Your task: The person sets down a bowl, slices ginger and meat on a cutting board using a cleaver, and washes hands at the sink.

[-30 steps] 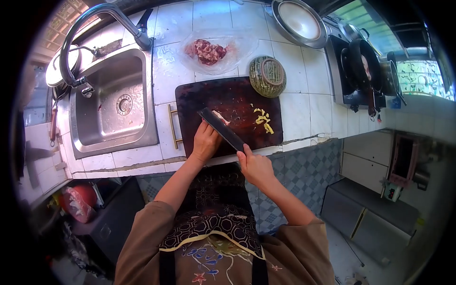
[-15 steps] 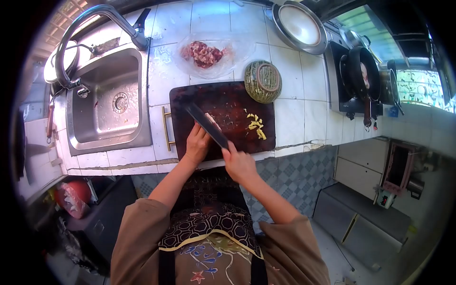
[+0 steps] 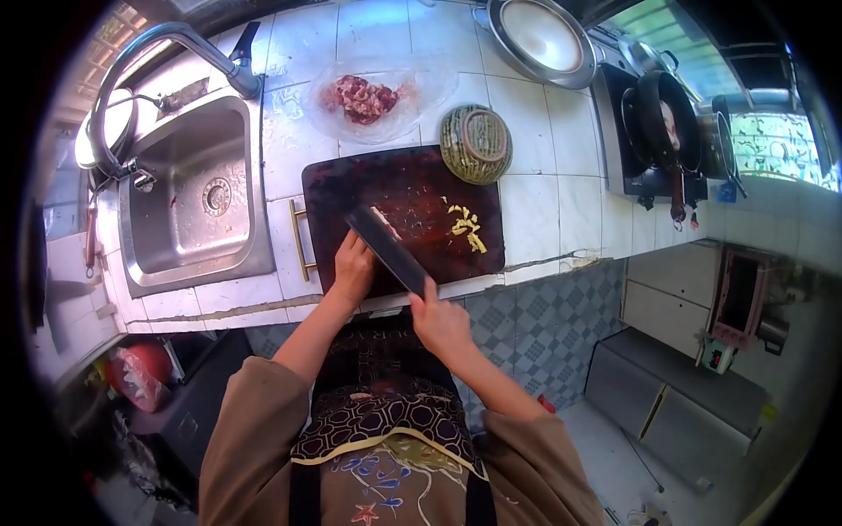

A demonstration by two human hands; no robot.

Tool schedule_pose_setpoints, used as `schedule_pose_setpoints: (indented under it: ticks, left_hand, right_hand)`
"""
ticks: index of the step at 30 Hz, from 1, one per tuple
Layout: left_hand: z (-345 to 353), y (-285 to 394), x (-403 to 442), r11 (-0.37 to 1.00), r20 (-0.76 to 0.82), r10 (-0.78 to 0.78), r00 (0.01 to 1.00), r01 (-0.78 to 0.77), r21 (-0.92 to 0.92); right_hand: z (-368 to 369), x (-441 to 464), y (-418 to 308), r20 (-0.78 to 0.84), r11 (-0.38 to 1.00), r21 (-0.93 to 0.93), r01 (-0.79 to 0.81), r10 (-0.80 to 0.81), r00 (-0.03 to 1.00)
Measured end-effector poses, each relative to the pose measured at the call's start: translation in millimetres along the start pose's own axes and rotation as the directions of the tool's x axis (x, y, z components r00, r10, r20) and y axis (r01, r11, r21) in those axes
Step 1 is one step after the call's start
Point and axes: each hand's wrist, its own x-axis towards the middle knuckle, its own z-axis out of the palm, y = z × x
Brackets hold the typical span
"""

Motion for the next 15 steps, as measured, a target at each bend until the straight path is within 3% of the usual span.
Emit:
schedule_pose_setpoints:
  ticks: [3,5,10,15]
  left_hand:
    - [1.9,-1.6,-1.7,0.999,0.037,0.036,0.999,-0.036,-0.001]
    - [5.3,-1.5,-8.0,0.998,0.086,-0.041,0.995,0.045,-0.046]
    - [7.4,-1.7,-5.9,0.997,0.026,-0.025,0.999,0.027,-0.067]
    - [0.9,0.5,0.8,0.999,-0.001,-0.034,0.999,0.034,-0.009]
  right_hand:
    - [-2.7,4.2,-2.0,0.028,0.999,0.037,-0.027,0.025,0.999]
    - [-4.8,44.6,-27.2,-0.091,0.981,0.138,0.135,-0.124,0.988]
    - [-5.5,64.9,-46.2,-0.163,0.983,0.069,0.169,-0.156,0.974]
    - [3.2,9.9,-1.5,0.003,0.999,0.032,-0.033,0.033,0.999]
